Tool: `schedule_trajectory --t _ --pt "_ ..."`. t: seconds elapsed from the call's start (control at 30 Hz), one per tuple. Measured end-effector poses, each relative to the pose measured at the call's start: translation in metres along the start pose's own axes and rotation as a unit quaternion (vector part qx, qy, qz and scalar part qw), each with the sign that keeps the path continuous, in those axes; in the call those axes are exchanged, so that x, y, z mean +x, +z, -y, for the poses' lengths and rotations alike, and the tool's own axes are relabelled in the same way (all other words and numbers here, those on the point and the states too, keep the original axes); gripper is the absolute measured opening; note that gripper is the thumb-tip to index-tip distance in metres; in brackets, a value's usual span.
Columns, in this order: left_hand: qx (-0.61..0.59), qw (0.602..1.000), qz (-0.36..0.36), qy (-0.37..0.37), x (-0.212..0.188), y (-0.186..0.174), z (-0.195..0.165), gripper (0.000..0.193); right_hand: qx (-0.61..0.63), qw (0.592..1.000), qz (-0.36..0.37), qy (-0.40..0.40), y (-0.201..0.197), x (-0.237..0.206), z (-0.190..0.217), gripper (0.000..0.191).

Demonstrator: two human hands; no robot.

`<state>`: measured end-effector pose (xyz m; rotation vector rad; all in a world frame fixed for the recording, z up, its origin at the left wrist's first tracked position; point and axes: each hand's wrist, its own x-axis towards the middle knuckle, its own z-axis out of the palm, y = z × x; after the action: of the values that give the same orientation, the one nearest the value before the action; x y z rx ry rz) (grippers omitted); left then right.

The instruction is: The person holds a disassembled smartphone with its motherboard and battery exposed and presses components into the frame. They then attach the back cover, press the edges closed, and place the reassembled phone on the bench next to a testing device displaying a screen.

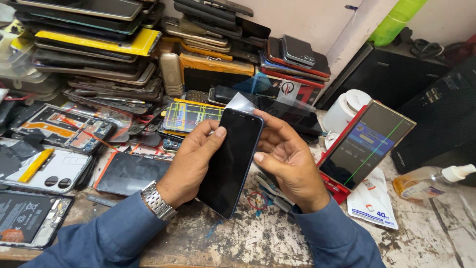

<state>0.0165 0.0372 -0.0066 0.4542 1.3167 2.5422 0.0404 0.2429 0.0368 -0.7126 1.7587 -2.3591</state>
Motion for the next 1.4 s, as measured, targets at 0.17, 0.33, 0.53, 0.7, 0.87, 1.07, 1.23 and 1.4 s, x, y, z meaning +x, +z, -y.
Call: schedule_trajectory --t 0.17,0.33,0.53,0.7,0.87,1.07,1.23,1.4 --pt "0.027 0.999 -0.034 -0.001 -0.0004 0.0007 0.0015 0.018 0.003 1.000 0.008 -0.011 -0.0044 -0.0017 -0.0017 0.070" --pt "0.036 0.999 -0.028 -0.005 -0.0011 0.0007 -0.0001 0.019 -0.005 1.000 0.018 -0.012 -0.0063 -0.0036 -0.0011 0.070" --pt "0.033 0.999 -0.018 -0.001 -0.0009 0.0001 0.0003 0.018 -0.006 1.000 0.019 -0.006 -0.0040 -0.0030 0.0022 0.069" --pt "0.028 0.999 -0.020 -0.002 -0.0008 -0.0003 0.0000 0.017 -0.006 1.000 0.017 -0.006 -0.0025 -0.0026 0.0037 0.069" --pt "0.043 0.999 -0.018 0.000 -0.0009 -0.0008 -0.0005 0.019 -0.011 1.000 0.018 -0.007 -0.0026 -0.0026 0.0040 0.068" --pt "0.073 0.997 -0.013 0.017 -0.0010 -0.0018 -0.0004 0.019 -0.014 1.000 0.020 -0.013 -0.0028 -0.0031 0.0026 0.068" --pt "0.063 0.998 -0.018 0.006 -0.0008 -0.0015 -0.0020 0.019 -0.007 1.000 0.021 -0.011 -0.0033 -0.0028 0.0029 0.068" --pt "0.059 0.998 -0.017 0.004 0.0000 -0.0007 -0.0019 0.019 -0.013 1.000 0.020 -0.011 -0.0024 -0.0031 0.0048 0.068"
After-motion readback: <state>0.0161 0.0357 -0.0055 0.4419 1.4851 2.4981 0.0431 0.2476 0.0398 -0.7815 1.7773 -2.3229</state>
